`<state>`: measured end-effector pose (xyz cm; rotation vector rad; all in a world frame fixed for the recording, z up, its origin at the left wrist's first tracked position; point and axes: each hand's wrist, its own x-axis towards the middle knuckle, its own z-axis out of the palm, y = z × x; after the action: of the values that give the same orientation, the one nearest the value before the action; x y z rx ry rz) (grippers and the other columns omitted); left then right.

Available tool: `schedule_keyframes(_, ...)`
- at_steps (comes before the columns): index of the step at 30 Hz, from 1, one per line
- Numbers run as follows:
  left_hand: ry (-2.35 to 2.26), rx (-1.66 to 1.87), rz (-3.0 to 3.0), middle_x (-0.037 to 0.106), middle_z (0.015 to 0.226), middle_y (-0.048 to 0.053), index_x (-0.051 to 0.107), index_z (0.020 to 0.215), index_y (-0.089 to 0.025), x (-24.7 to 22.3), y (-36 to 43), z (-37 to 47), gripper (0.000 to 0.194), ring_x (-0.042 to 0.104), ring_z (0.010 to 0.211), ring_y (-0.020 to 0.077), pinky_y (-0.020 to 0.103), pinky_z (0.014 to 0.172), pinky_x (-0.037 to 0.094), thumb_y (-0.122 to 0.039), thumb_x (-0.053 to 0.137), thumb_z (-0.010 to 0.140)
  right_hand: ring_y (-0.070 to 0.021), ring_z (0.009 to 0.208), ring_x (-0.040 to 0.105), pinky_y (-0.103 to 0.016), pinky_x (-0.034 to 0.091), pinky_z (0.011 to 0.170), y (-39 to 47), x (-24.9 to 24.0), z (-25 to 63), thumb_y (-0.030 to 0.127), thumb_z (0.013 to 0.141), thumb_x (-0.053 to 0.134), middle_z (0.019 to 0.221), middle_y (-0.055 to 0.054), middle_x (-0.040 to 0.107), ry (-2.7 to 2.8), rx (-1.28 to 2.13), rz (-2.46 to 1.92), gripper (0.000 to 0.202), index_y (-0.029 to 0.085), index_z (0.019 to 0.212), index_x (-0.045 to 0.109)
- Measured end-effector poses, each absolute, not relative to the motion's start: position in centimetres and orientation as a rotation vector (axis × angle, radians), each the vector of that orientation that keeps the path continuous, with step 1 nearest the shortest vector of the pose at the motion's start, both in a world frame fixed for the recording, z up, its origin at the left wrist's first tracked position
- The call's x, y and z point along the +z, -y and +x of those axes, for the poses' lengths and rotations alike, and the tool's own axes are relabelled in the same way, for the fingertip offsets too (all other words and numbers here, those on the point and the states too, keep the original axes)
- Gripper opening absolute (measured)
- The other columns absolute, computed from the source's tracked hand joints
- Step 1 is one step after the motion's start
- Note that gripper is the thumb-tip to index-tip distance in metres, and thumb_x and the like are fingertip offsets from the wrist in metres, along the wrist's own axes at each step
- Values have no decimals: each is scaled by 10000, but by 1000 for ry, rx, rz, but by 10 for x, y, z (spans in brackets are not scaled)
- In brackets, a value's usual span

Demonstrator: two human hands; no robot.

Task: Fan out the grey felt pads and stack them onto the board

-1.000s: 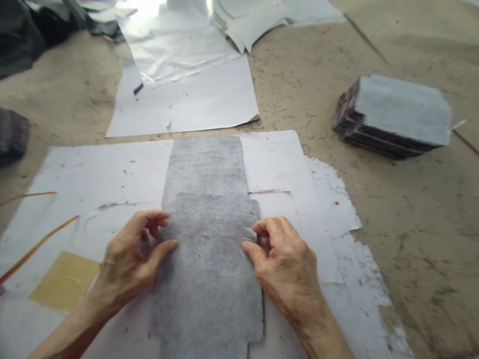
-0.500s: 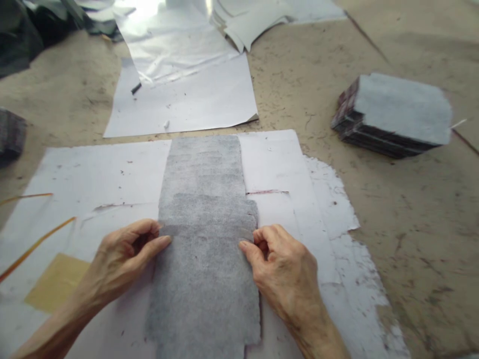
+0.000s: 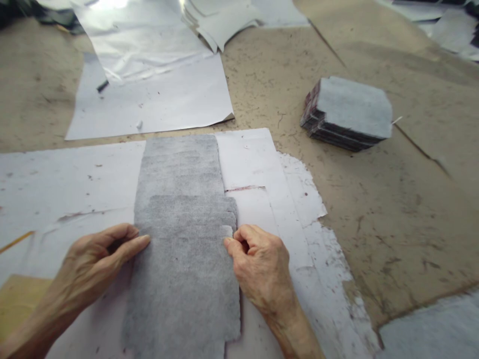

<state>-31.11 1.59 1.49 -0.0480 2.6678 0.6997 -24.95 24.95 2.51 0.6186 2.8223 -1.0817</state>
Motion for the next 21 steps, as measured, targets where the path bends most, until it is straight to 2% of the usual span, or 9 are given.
schedule_keyframes(16,-2725,809,42,376,492,-44,430,547,-207,13,-21,-308,312,374,497,122,251,503,278,-462,468,722,-89,453,391,-213,287,451,-247,22,-251,276,706,475,480,37,423,-2921,-989,514,252,191,486,386)
schedule_keyframes(19,-2777,723,65,384,478,-47,433,555,-208,14,-23,-306,286,386,483,122,255,504,283,-430,473,731,-94,440,419,-213,301,444,-246,20,-249,271,720,475,475,38,446,-2975,-855,475,244,194,502,399)
schedule_keyframes(21,-2828,654,88,399,472,-49,440,564,-209,14,-25,-304,262,408,481,125,259,503,292,-402,490,735,-108,429,442,-225,309,432,-243,20,-246,280,726,493,484,34,474,-3075,-638,471,227,198,529,418)
